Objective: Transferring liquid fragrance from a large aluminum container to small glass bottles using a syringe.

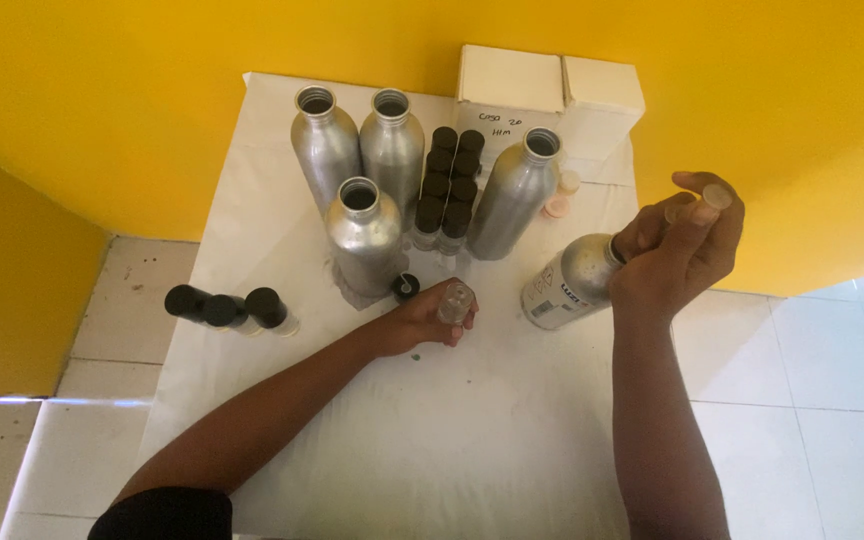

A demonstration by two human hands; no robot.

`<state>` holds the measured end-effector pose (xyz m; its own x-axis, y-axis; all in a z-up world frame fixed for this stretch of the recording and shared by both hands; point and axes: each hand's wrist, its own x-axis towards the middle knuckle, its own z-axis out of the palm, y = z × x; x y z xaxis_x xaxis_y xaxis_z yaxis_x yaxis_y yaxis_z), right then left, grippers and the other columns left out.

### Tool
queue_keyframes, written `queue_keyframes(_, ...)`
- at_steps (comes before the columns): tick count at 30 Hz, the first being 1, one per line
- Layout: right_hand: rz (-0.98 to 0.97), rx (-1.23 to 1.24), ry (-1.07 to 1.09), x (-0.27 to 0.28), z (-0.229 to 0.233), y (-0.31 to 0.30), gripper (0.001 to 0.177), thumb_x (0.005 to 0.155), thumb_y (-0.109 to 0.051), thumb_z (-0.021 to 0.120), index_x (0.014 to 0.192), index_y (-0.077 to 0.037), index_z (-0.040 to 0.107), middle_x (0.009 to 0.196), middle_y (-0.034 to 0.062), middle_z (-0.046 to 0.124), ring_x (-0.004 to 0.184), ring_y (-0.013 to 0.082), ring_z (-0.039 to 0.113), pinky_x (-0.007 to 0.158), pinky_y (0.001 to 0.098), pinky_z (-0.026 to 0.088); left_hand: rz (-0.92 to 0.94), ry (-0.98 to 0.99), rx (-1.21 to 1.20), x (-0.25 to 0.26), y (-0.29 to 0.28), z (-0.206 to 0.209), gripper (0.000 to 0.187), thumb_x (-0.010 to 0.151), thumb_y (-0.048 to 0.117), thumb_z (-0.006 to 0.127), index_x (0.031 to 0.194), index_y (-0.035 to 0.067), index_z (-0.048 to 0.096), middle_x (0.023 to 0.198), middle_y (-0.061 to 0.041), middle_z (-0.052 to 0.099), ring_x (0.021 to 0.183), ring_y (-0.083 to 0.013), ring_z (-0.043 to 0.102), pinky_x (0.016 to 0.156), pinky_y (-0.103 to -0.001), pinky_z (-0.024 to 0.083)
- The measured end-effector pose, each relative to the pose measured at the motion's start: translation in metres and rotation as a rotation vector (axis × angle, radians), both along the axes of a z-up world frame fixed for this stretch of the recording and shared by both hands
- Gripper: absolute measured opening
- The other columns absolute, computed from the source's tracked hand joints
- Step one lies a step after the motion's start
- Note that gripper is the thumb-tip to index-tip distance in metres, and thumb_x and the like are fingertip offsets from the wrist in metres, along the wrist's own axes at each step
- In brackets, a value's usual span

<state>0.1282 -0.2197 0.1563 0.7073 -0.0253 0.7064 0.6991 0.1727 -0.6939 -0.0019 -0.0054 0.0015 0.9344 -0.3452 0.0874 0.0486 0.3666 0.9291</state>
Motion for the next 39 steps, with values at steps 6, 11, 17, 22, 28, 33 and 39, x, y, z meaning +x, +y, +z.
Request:
queue_keyframes(6,-0.043,-0.017,0.03,0.003,-0.001,0.001,0.037,0.113,-0.044,0.043,0.115,-0.009,0.053,0.064,-0.0026,0.036,0.048,0.0067,0.027,0.046,0.0236,0.028,0.093,-0.024,0.048,-0.003,-0.005,-0.006,0.031,0.09,0.009,0.072,0.117,0.009,0.056,0.099,-0.005,0.06,0.083,-0.0145,0.054,0.074,-0.03,0.049)
queue_keyframes(11,-0.102,-0.072,0.0,0.014,-0.009,-0.005,0.036,0.116,-0.036,0.034,0.117,-0.006,0.053,0.055,-0.0001,0.039,0.041,0.0089,0.045,0.044,0.0182,0.037,0.184,-0.044,0.13,-0.009,-0.008,-0.013,0.024,0.097,0.009,0.071,0.119,0.005,0.06,0.1,-0.01,0.065,0.089,-0.0165,0.063,0.079,-0.034,0.058)
queue_keyframes(17,-0.092,-0.08,0.004,0.01,-0.007,-0.004,0.036,0.115,-0.038,0.03,0.119,-0.01,0.053,0.058,-0.003,0.042,0.044,0.0081,0.048,0.046,0.0184,0.039,0.194,-0.044,0.122,-0.012,-0.011,-0.004,0.019,0.098,0.006,0.069,0.115,0.006,0.06,0.097,-0.009,0.064,0.09,-0.0161,0.062,0.077,-0.033,0.058)
queue_keyframes(22,-0.074,-0.095,-0.019,0.013,-0.011,-0.005,0.033,0.116,-0.035,0.031,0.12,-0.009,0.051,0.061,-0.0011,0.043,0.047,0.0098,0.049,0.05,0.0201,0.042,0.197,-0.033,0.098,-0.011,-0.012,-0.007,0.022,0.096,0.009,0.071,0.115,0.006,0.06,0.097,-0.009,0.064,0.091,-0.0164,0.062,0.077,-0.032,0.058)
queue_keyframes(28,-0.102,-0.158,0.034,0.005,-0.004,-0.003,0.034,0.116,-0.036,0.029,0.115,-0.011,0.052,0.06,-0.003,0.043,0.047,0.0077,0.047,0.05,0.0182,0.041,0.213,-0.059,0.111,-0.012,-0.014,-0.007,0.018,0.096,0.007,0.07,0.112,0.006,0.061,0.097,-0.009,0.065,0.089,-0.0165,0.062,0.077,-0.033,0.058)
queue_keyframes(33,-0.082,-0.165,0.059,0.002,-0.002,-0.002,0.031,0.116,-0.034,0.028,0.115,-0.012,0.051,0.062,-0.0041,0.042,0.048,0.0064,0.045,0.051,0.0179,0.039,0.227,-0.068,0.128,-0.014,-0.014,-0.004,0.016,0.097,0.008,0.069,0.11,0.007,0.06,0.095,-0.007,0.064,0.088,-0.0152,0.061,0.075,-0.032,0.058)
queue_keyframes(39,-0.091,-0.219,-0.019,-0.02,0.027,-0.01,0.034,0.107,-0.002,0.063,0.134,-0.012,0.043,0.089,0.0047,0.064,0.074,0.0114,0.06,0.069,0.0215,0.045,0.21,-0.106,0.18,-0.013,-0.012,-0.007,0.016,0.1,0.014,0.071,0.111,0.007,0.062,0.093,-0.008,0.067,0.081,-0.0152,0.065,0.07,-0.031,0.058)
